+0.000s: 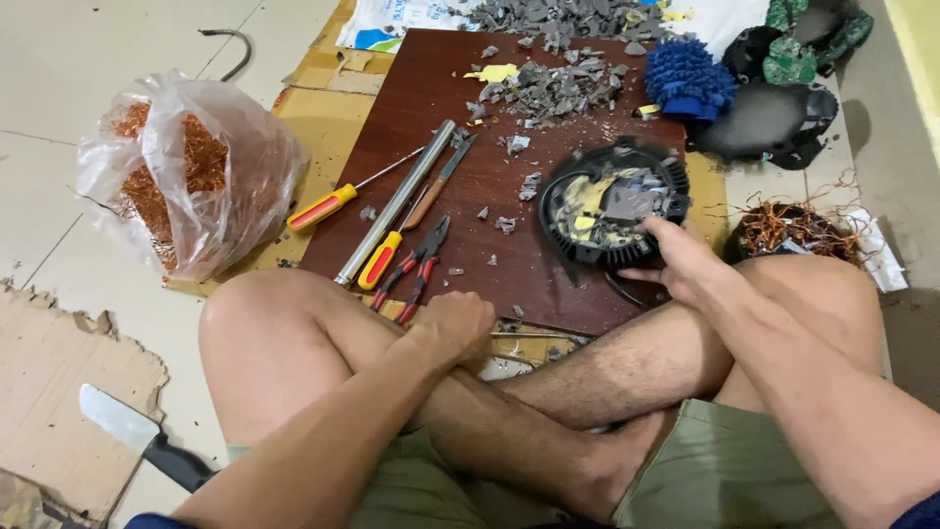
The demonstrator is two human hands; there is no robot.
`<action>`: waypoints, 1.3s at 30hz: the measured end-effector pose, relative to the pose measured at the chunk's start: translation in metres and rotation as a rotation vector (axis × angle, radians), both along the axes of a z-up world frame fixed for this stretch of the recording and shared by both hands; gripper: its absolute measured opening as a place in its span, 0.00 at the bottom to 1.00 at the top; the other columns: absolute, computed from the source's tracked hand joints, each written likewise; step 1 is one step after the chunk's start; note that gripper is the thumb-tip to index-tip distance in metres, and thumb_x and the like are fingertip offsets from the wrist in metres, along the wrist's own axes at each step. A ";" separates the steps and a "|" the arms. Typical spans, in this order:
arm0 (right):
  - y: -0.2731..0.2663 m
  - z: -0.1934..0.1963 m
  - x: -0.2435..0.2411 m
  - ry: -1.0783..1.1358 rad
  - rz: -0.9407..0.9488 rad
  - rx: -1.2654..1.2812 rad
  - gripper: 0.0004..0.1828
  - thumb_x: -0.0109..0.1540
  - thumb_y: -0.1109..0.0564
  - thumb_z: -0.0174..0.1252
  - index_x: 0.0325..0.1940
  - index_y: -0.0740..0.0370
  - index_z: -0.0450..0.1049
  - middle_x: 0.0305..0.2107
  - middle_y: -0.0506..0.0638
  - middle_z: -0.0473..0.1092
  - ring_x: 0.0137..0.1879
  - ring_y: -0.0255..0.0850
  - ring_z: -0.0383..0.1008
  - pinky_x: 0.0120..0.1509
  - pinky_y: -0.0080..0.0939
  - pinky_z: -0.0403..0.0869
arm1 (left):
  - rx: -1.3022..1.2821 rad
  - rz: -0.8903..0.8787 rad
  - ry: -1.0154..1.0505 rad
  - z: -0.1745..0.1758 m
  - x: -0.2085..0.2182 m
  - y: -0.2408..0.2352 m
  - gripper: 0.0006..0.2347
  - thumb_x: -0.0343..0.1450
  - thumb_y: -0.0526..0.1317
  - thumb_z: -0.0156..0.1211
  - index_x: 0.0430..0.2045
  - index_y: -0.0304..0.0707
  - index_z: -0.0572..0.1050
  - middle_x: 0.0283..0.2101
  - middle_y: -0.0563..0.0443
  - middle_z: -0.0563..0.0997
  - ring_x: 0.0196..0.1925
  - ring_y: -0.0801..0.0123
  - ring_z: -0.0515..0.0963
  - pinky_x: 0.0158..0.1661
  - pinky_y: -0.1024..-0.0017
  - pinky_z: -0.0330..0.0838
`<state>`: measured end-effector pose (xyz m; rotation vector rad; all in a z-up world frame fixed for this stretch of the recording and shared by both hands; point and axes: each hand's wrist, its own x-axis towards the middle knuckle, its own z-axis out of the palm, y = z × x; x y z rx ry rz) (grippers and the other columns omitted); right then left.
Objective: The person sits on the floor and uses a screwdriver and pliers to disassemble a circular electronic component, likely a motor stator. They pry off parts and remove internal pieces, placing debris on a nearby wooden board.
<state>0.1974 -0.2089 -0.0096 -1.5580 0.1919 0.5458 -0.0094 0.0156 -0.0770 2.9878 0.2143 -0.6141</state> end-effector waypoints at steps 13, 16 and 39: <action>-0.014 0.002 -0.009 -0.309 0.142 -0.264 0.30 0.61 0.59 0.56 0.68 0.65 0.60 0.58 0.63 0.58 0.68 0.59 0.58 0.66 0.77 0.64 | -0.422 0.316 -0.072 0.136 -0.033 -0.026 0.14 0.74 0.49 0.47 0.47 0.61 0.80 0.45 0.42 0.86 0.52 0.41 0.85 0.53 0.47 0.80; -0.019 0.003 -0.018 -0.405 0.168 -0.293 0.29 0.59 0.59 0.58 0.64 0.68 0.63 0.53 0.63 0.62 0.62 0.57 0.62 0.62 0.69 0.67 | -0.637 0.407 -0.060 0.158 -0.045 -0.046 0.17 0.69 0.44 0.53 0.49 0.50 0.82 0.46 0.33 0.86 0.55 0.34 0.83 0.53 0.42 0.78; -0.011 0.001 -0.012 -0.386 0.284 -0.671 0.39 0.68 0.34 0.52 0.81 0.42 0.53 0.65 0.68 0.67 0.73 0.64 0.65 0.77 0.62 0.63 | -0.959 0.467 -0.892 0.207 -0.049 -0.103 0.15 0.74 0.36 0.55 0.53 0.33 0.81 0.43 0.31 0.86 0.48 0.42 0.87 0.49 0.53 0.81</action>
